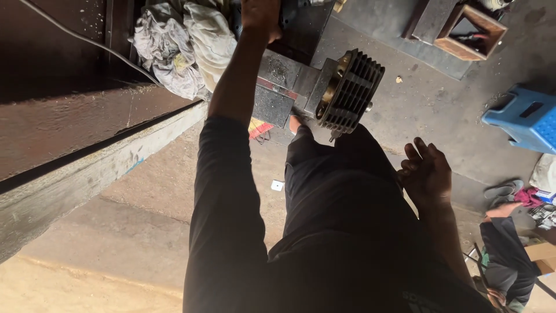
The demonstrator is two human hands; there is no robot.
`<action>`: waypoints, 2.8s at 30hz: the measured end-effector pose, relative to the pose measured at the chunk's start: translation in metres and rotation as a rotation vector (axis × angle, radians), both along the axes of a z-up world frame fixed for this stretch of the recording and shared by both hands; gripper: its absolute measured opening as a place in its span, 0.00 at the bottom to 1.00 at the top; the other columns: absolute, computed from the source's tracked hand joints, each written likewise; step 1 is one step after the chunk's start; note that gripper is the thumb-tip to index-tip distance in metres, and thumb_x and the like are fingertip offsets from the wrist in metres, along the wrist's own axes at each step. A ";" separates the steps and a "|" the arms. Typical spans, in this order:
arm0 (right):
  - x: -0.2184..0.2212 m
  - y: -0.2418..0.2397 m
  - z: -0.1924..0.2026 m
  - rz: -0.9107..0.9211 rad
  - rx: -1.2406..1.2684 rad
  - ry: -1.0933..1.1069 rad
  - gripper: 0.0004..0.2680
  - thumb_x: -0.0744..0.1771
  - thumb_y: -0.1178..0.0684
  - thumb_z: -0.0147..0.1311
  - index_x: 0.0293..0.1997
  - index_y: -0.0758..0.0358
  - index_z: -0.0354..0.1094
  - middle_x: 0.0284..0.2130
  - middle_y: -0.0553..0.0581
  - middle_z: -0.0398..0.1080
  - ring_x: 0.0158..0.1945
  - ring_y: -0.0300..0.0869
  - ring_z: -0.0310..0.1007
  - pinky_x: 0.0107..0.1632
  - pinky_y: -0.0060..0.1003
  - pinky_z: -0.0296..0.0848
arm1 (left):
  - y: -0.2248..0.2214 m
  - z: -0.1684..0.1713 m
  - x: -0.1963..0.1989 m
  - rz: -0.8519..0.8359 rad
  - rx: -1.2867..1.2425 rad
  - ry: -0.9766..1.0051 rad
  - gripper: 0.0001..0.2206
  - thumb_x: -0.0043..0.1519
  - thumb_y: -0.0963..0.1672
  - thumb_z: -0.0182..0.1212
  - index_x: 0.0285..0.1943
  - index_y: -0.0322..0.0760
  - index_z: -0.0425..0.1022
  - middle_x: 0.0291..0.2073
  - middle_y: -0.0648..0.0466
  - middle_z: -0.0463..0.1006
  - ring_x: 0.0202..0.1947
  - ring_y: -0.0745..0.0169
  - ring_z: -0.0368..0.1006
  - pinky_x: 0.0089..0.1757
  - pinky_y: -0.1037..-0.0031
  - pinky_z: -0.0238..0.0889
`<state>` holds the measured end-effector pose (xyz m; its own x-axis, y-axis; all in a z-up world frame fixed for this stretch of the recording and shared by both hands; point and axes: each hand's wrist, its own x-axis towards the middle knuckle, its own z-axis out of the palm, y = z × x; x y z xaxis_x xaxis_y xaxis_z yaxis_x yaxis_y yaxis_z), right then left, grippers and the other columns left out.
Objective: Using a power drill to perform repairs or maintenance on a motorcycle engine component.
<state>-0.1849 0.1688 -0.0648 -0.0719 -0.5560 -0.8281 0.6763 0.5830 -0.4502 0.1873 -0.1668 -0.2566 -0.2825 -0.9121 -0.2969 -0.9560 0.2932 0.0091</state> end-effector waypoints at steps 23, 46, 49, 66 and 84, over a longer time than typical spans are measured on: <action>0.043 -0.104 0.002 0.810 -0.947 0.462 0.07 0.73 0.62 0.56 0.56 0.66 0.64 0.40 0.57 0.73 0.39 0.32 0.73 0.39 0.26 0.71 | 0.349 0.220 0.075 0.585 -0.551 1.091 0.40 0.44 0.45 0.84 0.65 0.37 0.64 0.60 0.43 0.71 0.60 0.42 0.72 0.60 0.56 0.66; 0.029 -0.049 -0.023 1.345 0.063 -0.661 0.17 0.67 0.37 0.56 0.47 0.63 0.69 0.42 0.60 0.75 0.46 0.45 0.75 0.54 0.43 0.74 | 0.456 0.266 -0.341 1.289 -0.693 0.189 0.33 0.51 0.55 0.78 0.63 0.42 0.70 0.56 0.53 0.75 0.55 0.51 0.74 0.58 0.54 0.64; 0.013 -0.052 -0.032 1.321 0.187 -0.649 0.16 0.65 0.38 0.57 0.43 0.63 0.69 0.38 0.62 0.76 0.43 0.50 0.77 0.52 0.47 0.76 | 0.482 0.259 -0.364 1.525 -0.773 0.742 0.35 0.52 0.53 0.78 0.65 0.39 0.67 0.59 0.50 0.74 0.56 0.52 0.75 0.55 0.61 0.68; -0.040 -0.099 -0.009 1.448 -0.034 -0.329 0.19 0.64 0.37 0.60 0.47 0.63 0.64 0.39 0.57 0.73 0.46 0.48 0.76 0.53 0.50 0.78 | 0.427 0.209 -0.452 1.557 -0.666 1.377 0.42 0.46 0.47 0.74 0.71 0.23 0.61 0.52 0.39 0.81 0.54 0.50 0.81 0.55 0.66 0.70; -0.038 -0.190 -0.034 1.749 -0.036 -0.435 0.14 0.64 0.41 0.54 0.44 0.60 0.63 0.32 0.59 0.70 0.36 0.48 0.75 0.39 0.52 0.77 | 0.301 0.196 -0.514 1.754 -1.000 1.129 0.43 0.49 0.46 0.75 0.75 0.29 0.59 0.63 0.36 0.75 0.62 0.45 0.76 0.60 0.65 0.67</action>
<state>-0.2227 -0.0214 -0.0986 0.7526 0.2418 -0.6124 -0.5856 0.6711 -0.4546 -0.3266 0.1342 -0.0606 0.9910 -0.0842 -0.1036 0.0775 -0.2689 0.9600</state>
